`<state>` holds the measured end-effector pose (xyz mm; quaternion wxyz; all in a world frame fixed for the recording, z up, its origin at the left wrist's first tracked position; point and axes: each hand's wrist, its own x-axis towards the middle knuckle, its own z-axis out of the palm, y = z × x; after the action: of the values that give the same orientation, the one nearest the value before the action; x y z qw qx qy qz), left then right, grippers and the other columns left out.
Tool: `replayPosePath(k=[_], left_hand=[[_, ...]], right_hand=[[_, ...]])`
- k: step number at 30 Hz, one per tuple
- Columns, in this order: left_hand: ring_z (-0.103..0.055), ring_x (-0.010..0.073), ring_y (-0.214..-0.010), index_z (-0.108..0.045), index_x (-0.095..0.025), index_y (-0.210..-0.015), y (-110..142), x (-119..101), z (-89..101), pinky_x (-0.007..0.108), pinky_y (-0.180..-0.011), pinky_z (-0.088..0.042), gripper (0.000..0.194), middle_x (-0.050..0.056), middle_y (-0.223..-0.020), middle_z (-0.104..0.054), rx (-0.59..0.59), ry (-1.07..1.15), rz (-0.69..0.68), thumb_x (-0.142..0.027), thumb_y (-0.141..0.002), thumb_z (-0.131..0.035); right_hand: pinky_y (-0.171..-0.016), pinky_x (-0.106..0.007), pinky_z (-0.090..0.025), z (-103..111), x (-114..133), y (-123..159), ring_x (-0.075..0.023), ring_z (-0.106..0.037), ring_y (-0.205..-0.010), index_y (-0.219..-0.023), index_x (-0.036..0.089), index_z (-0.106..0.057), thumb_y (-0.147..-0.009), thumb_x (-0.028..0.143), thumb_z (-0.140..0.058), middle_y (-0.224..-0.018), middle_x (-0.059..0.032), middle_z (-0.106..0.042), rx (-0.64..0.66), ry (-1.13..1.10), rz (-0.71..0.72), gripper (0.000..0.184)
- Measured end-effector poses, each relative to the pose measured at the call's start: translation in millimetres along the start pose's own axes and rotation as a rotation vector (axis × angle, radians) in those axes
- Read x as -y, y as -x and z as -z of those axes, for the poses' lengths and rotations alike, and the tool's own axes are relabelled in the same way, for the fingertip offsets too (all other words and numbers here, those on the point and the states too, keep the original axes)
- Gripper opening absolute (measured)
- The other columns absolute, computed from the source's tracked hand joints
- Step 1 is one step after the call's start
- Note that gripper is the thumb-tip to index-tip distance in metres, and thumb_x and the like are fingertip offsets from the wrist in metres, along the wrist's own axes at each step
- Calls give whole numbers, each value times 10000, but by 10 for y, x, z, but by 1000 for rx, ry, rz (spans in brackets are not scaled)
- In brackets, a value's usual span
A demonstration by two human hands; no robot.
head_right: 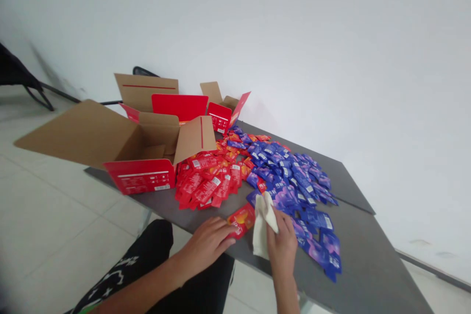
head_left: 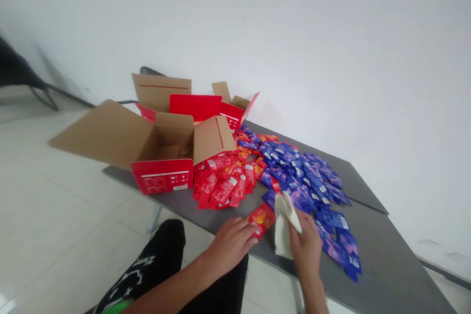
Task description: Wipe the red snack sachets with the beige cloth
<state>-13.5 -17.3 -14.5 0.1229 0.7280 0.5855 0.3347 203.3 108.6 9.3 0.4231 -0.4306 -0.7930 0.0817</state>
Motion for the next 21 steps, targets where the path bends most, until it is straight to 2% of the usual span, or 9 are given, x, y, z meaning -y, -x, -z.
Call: replayPosePath(k=[2,5,8,10,13,15,16,18,21], left_hand=[[-574,253,-1157,-571,-226,-1363,-134,-79,-17,410,-1019,-472,386,80,-1271,-641,-29,-76,70,-330,-992,-604],[-521,307,-1240,-493,-166,-1441,-320,-171,-100,453,-1053,-458,598,141,-1380,-562,-19,-173,174,-433,-937,-672],[-539,339,-1193,-537,-113,-1384,-500,-201,-168,484,-1041,-459,731,170,-1281,-595,45,-206,263,-526,-829,-772],[-553,361,-1174,-583,-104,-1316,-621,-169,-191,496,-1034,-456,776,184,-1226,-611,73,-181,305,-496,-715,-877],[-601,387,-1095,-657,-145,-1148,-760,-44,-201,505,-983,-477,810,164,-1105,-648,55,12,368,-330,-445,-1015],[-644,364,-969,-682,-202,-981,-790,62,-187,479,-897,-508,719,90,-936,-661,10,244,406,-214,-342,-1013],[-656,339,-897,-678,-221,-890,-784,111,-170,453,-847,-516,622,54,-846,-647,-10,351,417,-186,-357,-996],[-654,276,-760,-651,-229,-746,-742,187,-119,385,-746,-513,393,11,-713,-608,-21,478,413,-220,-489,-948],[-618,188,-616,-662,-216,-720,-665,231,-13,287,-617,-473,205,-8,-649,-612,11,595,376,-345,-735,-820]], right_hand=[[-935,-386,-517,32,29,209,-283,-673,-1039,-1134,155,-745,-941,478,-572,-1115,-145,-725,-87,-72,-91,415],[-924,-375,-517,57,45,489,-311,-678,-1040,-1130,150,-751,-865,608,-645,-1094,-135,-758,-152,-142,-397,540],[-901,-387,-536,96,18,634,-358,-681,-1084,-1210,132,-742,-813,699,-658,-1090,-127,-782,-186,-140,-747,697],[-908,-413,-545,125,-3,655,-392,-667,-1138,-1226,108,-740,-800,738,-646,-1113,-134,-782,-192,-124,-891,767],[-951,-446,-542,147,-3,632,-417,-639,-1206,-1234,95,-738,-804,761,-622,-1150,-141,-775,-157,-94,-920,801],[-989,-456,-530,143,18,617,-420,-619,-1249,-1263,115,-728,-812,767,-607,-1189,-138,-764,-148,-88,-897,802],[-999,-458,-527,137,30,615,-421,-612,-1262,-1274,126,-725,-814,771,-602,-1204,-136,-760,-154,-86,-896,802],[-983,-446,-541,121,48,623,-419,-621,-1255,-1282,137,-724,-821,773,-591,-1208,-131,-760,-171,-88,-888,797],[-877,-411,-588,98,52,651,-410,-674,-1173,-1263,141,-737,-829,769,-581,-1141,-125,-782,-188,-64,-861,779]])
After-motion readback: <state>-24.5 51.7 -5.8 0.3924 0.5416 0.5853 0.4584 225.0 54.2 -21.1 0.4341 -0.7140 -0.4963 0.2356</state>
